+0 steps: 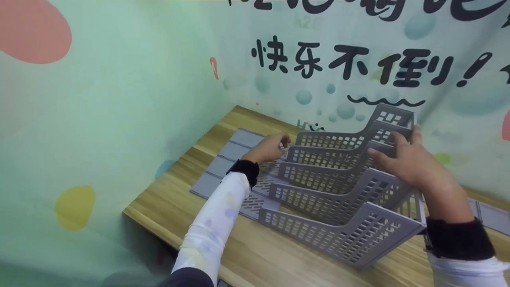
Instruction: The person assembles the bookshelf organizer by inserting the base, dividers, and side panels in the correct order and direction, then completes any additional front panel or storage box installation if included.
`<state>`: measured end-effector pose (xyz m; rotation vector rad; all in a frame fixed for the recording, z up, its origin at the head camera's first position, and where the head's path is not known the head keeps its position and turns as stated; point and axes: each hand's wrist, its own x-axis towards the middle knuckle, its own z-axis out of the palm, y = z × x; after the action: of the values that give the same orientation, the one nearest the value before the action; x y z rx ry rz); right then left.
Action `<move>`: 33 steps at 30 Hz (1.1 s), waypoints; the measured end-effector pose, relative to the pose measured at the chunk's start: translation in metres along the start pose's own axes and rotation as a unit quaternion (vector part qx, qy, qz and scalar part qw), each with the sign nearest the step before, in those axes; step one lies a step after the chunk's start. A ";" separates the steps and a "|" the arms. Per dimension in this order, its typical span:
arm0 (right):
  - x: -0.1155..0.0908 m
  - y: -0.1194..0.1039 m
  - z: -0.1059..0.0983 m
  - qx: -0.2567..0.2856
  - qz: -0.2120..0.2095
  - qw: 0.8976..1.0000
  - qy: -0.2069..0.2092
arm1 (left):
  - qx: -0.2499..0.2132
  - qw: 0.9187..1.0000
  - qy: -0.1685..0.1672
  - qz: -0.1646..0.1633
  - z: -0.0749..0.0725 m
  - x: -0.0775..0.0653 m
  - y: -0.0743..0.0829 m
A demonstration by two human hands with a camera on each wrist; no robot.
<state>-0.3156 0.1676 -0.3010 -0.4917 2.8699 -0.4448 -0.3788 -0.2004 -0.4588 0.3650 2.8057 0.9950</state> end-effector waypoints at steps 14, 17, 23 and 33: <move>0.000 -0.003 -0.005 0.004 0.005 1.000 -0.004 | 0.029 0.999 0.018 0.005 0.018 0.018 -0.006; 0.000 -0.002 -0.005 0.005 0.005 1.000 -0.001 | 0.025 0.999 0.027 0.013 0.020 0.023 -0.008; 0.000 -0.002 -0.005 0.003 -0.002 1.000 0.013 | 0.037 0.998 0.034 0.029 0.019 0.027 -0.009; 0.000 -0.001 0.001 0.013 0.007 1.000 0.005 | -0.011 1.000 0.004 -0.007 0.022 0.028 -0.007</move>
<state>-0.3155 0.1666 -0.3012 -0.4664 2.8712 -0.4825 -0.4027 -0.1850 -0.4814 0.3384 2.7972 1.0255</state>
